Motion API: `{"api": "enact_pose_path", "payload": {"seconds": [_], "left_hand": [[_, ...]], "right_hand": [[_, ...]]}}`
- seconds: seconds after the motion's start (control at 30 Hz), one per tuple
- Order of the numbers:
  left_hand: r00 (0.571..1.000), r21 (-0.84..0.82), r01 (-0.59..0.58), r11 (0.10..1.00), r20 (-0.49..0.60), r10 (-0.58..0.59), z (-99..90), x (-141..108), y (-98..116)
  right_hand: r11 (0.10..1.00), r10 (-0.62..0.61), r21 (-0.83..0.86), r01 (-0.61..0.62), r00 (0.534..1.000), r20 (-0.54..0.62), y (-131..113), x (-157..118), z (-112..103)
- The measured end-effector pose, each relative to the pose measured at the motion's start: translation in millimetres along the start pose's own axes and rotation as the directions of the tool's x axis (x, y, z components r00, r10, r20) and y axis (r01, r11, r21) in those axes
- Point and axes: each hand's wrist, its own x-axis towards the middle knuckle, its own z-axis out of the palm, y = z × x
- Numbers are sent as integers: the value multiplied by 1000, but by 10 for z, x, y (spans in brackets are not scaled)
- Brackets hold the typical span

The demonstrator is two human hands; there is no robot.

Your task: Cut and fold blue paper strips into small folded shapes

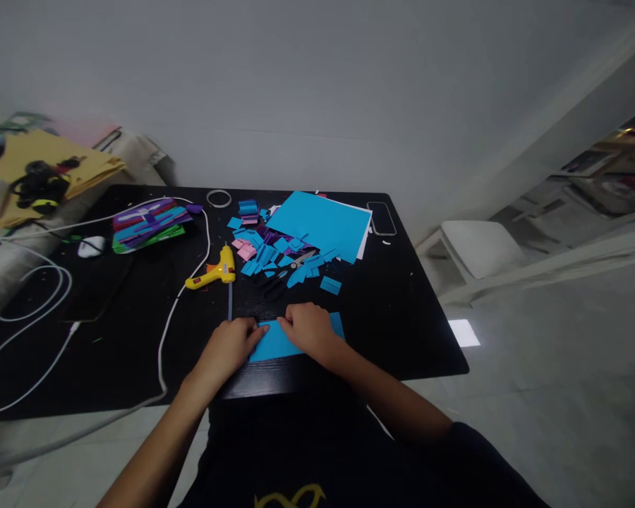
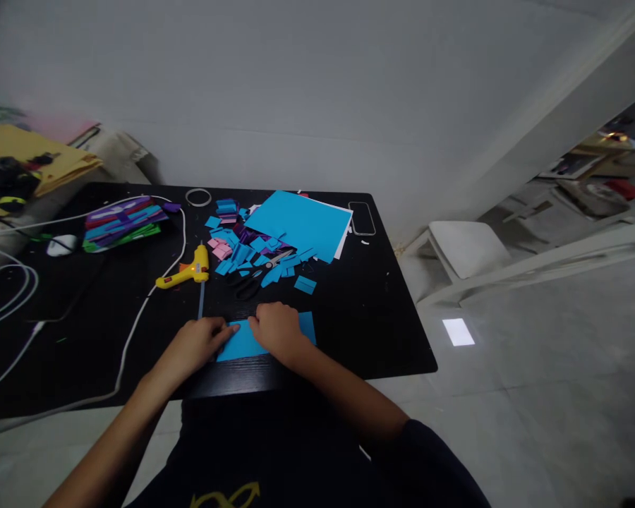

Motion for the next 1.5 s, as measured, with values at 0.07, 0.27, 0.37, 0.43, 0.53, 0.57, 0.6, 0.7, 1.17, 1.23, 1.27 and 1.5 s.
{"api": "enact_pose_path", "payload": {"seconds": [0.07, 0.27, 0.37, 0.43, 0.53, 0.57, 0.6, 0.7, 1.17, 1.23, 1.27, 1.5], "left_hand": [[1000, -1, 4, 1000, 10, -4, -10, -1, 9], [1000, 18, -9, 1000, 20, 9, -22, -1, 8], [1000, 8, -9, 1000, 24, 9, -19, 2, -5], [1000, -2, -12, 1000, 27, 12, -21, 2, -9], [999, -12, -17, 1000, 32, 17, -30, -2, -4], [999, -14, -16, 1000, 35, 17, -33, -5, -2], [999, -17, -13, 1000, 37, 14, -35, -8, 1], [999, -31, -7, 999, 39, 8, -39, -17, 4], [956, 207, -200, 958, -171, 236, 155, -120, 77], [877, 197, -370, 908, -248, 412, 241, -135, 115], [838, 190, -436, 880, -269, 474, 279, -131, 131], [785, 193, -500, 844, -309, 536, 456, -3, 165]], "right_hand": [[1000, 26, 8, -27, 999, 22, 63, -9, -49], [996, 71, 55, -72, 997, 23, 310, -83, -156], [992, 113, 55, -114, 993, 21, 451, -132, -199], [988, 143, 59, -144, 989, 21, 557, -171, -241], [980, 186, 77, -186, 982, -1, 725, -242, -326], [977, 198, 81, -197, 980, -7, 778, -266, -356], [974, 212, 83, -210, 977, -9, 827, -288, -385], [967, 246, 75, -245, 969, -8, 940, -334, -449], [973, 193, 152, -174, 974, -117, 1038, -415, -348], [963, 155, 242, -118, 978, -141, 1058, -464, -341], [955, 136, 284, -89, 979, -150, 1066, -487, -343], [914, 93, 404, -38, 989, -117, 1045, -579, -371]]}}
